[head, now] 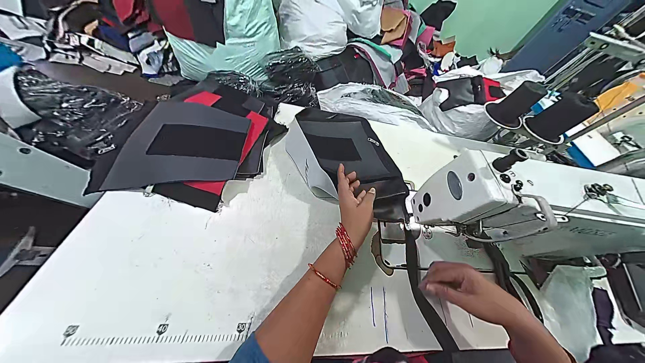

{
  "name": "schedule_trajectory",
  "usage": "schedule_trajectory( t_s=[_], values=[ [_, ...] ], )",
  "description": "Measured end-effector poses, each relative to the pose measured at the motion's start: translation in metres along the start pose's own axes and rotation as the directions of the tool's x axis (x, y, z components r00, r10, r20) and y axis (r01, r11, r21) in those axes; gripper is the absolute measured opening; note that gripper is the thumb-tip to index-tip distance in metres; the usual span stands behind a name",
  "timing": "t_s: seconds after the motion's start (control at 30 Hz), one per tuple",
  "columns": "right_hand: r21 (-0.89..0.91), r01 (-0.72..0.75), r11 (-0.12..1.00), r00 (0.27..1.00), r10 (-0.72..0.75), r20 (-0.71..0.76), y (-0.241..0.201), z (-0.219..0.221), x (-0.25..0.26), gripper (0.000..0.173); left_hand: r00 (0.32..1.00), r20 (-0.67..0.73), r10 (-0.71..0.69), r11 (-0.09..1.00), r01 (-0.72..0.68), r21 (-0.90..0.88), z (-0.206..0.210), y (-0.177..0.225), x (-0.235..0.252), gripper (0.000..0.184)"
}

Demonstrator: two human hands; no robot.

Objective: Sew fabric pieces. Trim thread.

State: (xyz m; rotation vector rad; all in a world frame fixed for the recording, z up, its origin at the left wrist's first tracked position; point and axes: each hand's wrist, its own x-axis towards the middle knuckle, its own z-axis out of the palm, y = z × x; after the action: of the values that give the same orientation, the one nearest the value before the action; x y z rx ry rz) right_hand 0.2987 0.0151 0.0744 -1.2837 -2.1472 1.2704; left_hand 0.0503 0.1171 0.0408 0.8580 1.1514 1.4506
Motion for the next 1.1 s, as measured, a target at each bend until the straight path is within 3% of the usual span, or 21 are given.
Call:
schedule_trajectory(
  t_s=[0.07,0.1,0.17,0.23,0.3,0.37,0.47,0.63,0.73,0.8,0.93,1.03,1.1],
  values=[
    [0.166,0.147,0.975,0.975,-0.171,0.142,-0.025,0.014,0.019,0.026,1.000,-0.011,0.004,1.000,-0.004,-0.002,0.001,-0.004,0.001,0.090],
    [0.177,0.212,0.961,0.966,-0.233,0.110,-0.040,0.022,0.033,0.026,0.999,-0.020,0.028,0.999,-0.028,0.021,0.002,-0.007,0.001,0.089],
    [0.069,0.317,0.946,0.945,-0.309,-0.111,-0.068,0.040,0.076,0.025,0.991,-0.045,0.128,0.988,-0.124,0.088,0.004,-0.015,0.003,0.086],
    [-0.050,0.320,0.946,0.886,-0.317,-0.337,-0.095,0.053,0.133,0.024,0.963,-0.090,0.255,0.963,-0.245,0.110,0.007,-0.033,0.006,0.080],
    [-0.124,0.170,0.977,0.876,-0.208,-0.436,-0.123,0.052,0.198,0.027,0.953,-0.098,0.288,0.954,-0.276,0.118,0.006,-0.041,0.004,0.070],
    [-0.131,0.015,0.991,0.877,-0.076,-0.475,-0.138,0.042,0.268,0.028,0.972,-0.034,0.232,0.971,-0.229,0.067,0.001,-0.033,-0.003,0.080],
    [-0.187,-0.054,0.981,0.830,-0.060,-0.555,-0.133,0.019,0.349,0.029,0.979,-0.040,0.201,0.980,-0.201,0.007,0.000,-0.028,-0.002,0.076],
    [-0.386,-0.363,0.848,0.868,0.157,-0.472,-0.106,-0.041,0.450,0.051,0.968,-0.152,0.199,0.978,-0.206,-0.027,0.010,-0.029,-0.005,0.063],
    [-0.447,-0.491,0.747,0.864,0.353,-0.360,-0.070,-0.056,0.472,0.076,0.955,-0.211,0.207,0.969,-0.230,-0.088,0.016,-0.030,-0.006,0.060],
    [-0.446,-0.522,0.727,0.853,0.444,-0.275,-0.037,-0.060,0.487,0.078,0.953,-0.217,0.212,0.967,-0.237,-0.096,0.016,-0.030,-0.008,0.059],
    [-0.410,-0.511,0.755,0.856,0.489,-0.166,-0.021,-0.067,0.501,0.052,0.953,-0.221,0.207,0.965,-0.236,-0.115,0.018,-0.030,-0.009,0.056],
    [-0.399,-0.581,0.710,0.813,0.532,-0.238,-0.033,-0.071,0.498,0.045,0.944,-0.222,0.244,0.949,-0.279,-0.147,0.021,-0.035,-0.007,0.054],
    [-0.430,-0.541,0.723,0.841,0.479,-0.253,-0.031,-0.072,0.499,0.041,0.943,-0.206,0.260,0.945,-0.292,-0.149,0.022,-0.036,-0.007,0.053]
  ],
)
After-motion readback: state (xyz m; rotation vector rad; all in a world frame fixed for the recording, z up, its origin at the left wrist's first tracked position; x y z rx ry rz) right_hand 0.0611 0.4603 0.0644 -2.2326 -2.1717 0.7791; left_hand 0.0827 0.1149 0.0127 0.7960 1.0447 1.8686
